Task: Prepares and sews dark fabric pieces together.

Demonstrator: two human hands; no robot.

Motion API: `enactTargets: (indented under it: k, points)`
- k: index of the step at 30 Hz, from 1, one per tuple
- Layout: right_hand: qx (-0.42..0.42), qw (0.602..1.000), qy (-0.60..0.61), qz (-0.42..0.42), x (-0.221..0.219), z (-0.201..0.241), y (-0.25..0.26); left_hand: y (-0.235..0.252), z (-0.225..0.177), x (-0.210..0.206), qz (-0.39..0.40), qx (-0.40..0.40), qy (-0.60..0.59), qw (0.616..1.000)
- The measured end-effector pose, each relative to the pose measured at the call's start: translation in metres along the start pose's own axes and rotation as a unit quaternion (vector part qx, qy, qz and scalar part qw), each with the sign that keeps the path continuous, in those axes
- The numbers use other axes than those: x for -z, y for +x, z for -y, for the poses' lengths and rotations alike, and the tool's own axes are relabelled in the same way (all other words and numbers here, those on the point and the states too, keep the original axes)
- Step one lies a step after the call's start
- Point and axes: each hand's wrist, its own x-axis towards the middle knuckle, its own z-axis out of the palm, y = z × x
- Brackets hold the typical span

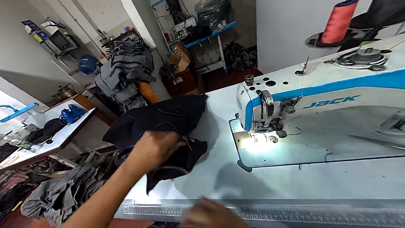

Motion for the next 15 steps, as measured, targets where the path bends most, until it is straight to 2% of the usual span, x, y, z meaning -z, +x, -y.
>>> enactTargets:
  k: [2, 3, 5, 6, 8, 9, 10, 11, 13, 15]
  points:
    - [-0.017, 0.986, -0.151, -0.069, -0.034, -0.061, 0.016, 0.011, -0.024, -0.013, 0.024, 0.007, -0.074, 0.997]
    - [-0.068, 0.976, -0.201, -0.038, -0.046, -0.086, 0.016, 0.015, -0.032, -0.019, 0.029, 0.012, -0.093, 0.995]
    - [-0.22, 0.952, -0.133, 0.166, -0.04, -0.088, 0.017, 0.018, -0.036, -0.029, 0.041, 0.021, -0.091, 0.995]
    - [-0.203, 0.955, -0.128, 0.172, -0.034, -0.077, 0.013, 0.018, -0.032, -0.03, 0.038, 0.029, -0.077, 0.996]
    - [-0.085, 0.984, -0.15, -0.033, -0.021, -0.05, -0.014, 0.012, -0.023, -0.025, 0.023, 0.056, -0.05, 0.997]
    - [-0.071, 0.981, -0.132, -0.127, -0.012, -0.042, -0.029, 0.008, -0.021, -0.02, 0.012, 0.074, -0.04, 0.996]
    - [-0.092, 0.97, -0.105, -0.197, -0.003, -0.042, -0.043, 0.004, -0.02, -0.014, -0.002, 0.093, -0.037, 0.995]
    - [-0.148, 0.961, -0.07, -0.222, 0.003, -0.048, -0.056, 0.001, -0.02, -0.01, -0.014, 0.111, -0.037, 0.993]
    - [-0.246, 0.949, 0.037, -0.192, -0.002, -0.074, -0.074, -0.002, -0.022, -0.006, -0.025, 0.128, -0.043, 0.99]
    - [-0.27, 0.939, 0.154, -0.145, -0.005, -0.092, -0.079, 0.003, -0.022, -0.007, -0.035, 0.128, -0.051, 0.99]
